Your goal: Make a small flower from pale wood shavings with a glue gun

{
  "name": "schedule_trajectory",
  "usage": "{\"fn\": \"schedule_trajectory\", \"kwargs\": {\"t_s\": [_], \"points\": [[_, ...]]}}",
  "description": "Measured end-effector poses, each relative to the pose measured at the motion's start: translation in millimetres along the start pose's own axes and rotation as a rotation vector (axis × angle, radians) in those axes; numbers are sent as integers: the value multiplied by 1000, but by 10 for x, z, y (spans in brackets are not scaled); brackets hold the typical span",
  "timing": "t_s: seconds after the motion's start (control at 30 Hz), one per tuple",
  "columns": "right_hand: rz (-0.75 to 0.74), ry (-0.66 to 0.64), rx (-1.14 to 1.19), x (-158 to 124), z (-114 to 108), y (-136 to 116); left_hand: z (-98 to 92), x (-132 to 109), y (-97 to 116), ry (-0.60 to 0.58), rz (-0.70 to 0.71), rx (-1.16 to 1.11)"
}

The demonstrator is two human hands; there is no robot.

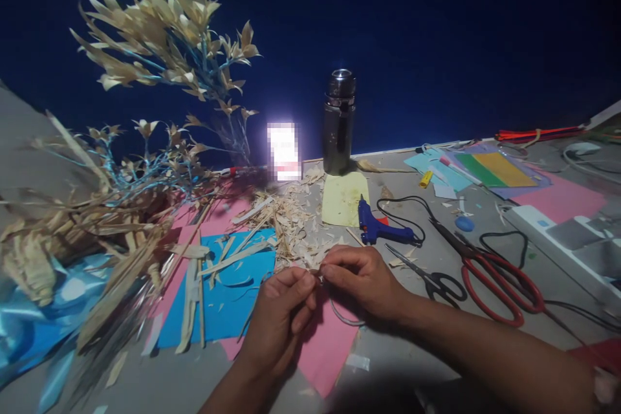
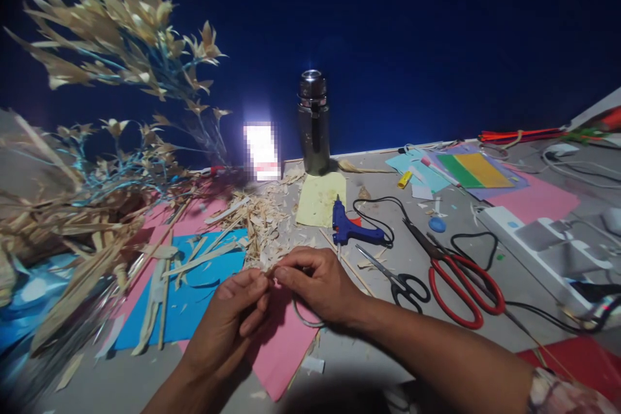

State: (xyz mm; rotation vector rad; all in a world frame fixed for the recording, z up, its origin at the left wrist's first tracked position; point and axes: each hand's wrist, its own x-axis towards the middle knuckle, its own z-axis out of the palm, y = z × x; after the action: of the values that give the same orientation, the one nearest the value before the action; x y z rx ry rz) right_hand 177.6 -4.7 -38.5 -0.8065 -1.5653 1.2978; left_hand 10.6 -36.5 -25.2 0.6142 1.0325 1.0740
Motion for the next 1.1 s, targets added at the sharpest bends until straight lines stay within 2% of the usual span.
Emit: {"fn": "schedule_trajectory", "kwargs": {"t_s": [0.3,0.47,0.57,0.73,0.83,0.93,1.0,1.1], "points": [[-142,39,-122,8,32,0,-21,-17,-26,86,48,110],[-344,90,-247,-29,40,-6,9,-23,-22,111,56,133],[-476,67,-350,-49,33,-62,-38,-40,-81,116,48,138],[-624,22,-420,-56,4,-155,-113,-104,-99,170,140,115],[-640,0,-403,-55,-6,-170,-102,-132,-8,176,174,157],[-619,-8,-340,-59,4,-151,-72,-135,75,97,254,186],[-570,3,-278,-63,19,-127,-60,-123,89,62,282,177],[-448,32,-204,-62,46,-95,-68,-90,47,101,253,132]]}}
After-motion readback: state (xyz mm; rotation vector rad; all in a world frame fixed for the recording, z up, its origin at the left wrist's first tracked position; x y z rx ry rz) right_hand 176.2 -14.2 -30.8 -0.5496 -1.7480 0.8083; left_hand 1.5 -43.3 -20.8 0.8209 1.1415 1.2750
